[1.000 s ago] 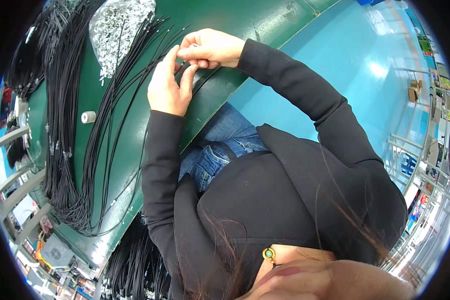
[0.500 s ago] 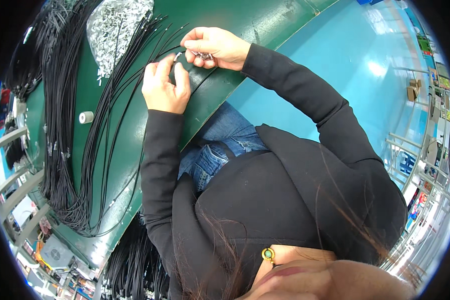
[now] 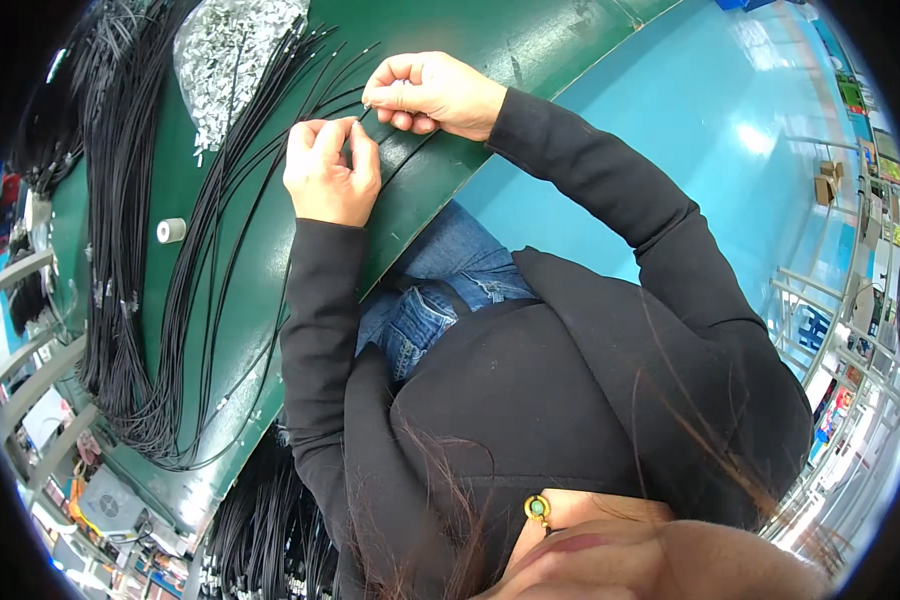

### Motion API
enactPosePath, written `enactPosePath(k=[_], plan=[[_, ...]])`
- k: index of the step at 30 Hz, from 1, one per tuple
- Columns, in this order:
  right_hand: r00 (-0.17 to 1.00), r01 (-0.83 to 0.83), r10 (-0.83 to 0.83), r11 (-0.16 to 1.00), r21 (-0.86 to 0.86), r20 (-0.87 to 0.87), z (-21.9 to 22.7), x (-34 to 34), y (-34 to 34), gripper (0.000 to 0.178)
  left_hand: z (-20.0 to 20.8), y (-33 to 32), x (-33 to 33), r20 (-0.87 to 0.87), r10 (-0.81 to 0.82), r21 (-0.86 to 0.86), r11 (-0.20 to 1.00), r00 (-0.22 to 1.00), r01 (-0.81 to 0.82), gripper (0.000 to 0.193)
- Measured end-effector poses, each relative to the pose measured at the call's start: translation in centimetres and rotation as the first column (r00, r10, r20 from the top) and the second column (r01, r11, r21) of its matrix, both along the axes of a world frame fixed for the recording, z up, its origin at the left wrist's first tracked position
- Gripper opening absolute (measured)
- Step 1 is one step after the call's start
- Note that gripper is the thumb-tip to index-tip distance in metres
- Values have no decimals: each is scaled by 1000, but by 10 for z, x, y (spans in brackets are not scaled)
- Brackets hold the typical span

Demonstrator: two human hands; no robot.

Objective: The recorder is sorting, straightening, and attaching small plastic clips to bundles of black electrical wires at a manual assembly station.

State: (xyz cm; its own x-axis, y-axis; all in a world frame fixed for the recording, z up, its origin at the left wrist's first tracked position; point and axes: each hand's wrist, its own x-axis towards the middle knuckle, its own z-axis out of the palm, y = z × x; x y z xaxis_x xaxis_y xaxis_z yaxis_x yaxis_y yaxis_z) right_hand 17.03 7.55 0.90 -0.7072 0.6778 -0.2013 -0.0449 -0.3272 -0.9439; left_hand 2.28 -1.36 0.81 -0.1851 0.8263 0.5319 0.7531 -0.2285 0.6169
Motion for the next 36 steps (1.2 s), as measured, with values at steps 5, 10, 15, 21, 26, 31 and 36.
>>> enactPosePath(k=[5, 10, 15, 21, 26, 31, 36], plan=[[998, 1, -5, 998, 66, 60, 1, 4, 2, 19, -7, 2, -5, -87, -13, 56, 998, 996, 18, 7], [994, -23, 16, 998, 56, 108, 5, 2, 0, 19, -2, -2, -1, -305, -18, 1, 1000, 952, 19, 11], [988, -82, 79, 996, 19, 136, 3, -4, -5, 19, 0, 1, 7, -253, -19, 14, 1000, 967, 24, 14], [999, -2, 0, 999, 40, 42, 1, 1, -5, 19, -4, 7, 9, 75, -41, 45, 998, 996, 38, 12], [989, -8, -19, 983, 181, 147, 0, 7, 0, 21, -10, 2, 3, -19, -7, -59, 998, 1000, 6, 8], [912, -57, -105, 925, 376, 396, -10, 36, 21, 20, -16, -22, -18, -30, 24, -193, 981, 999, -29, 7], [822, -361, -152, 606, 709, 549, -20, 45, 17, 18, -19, -54, -41, -134, 32, -285, 956, 990, -69, 7]])
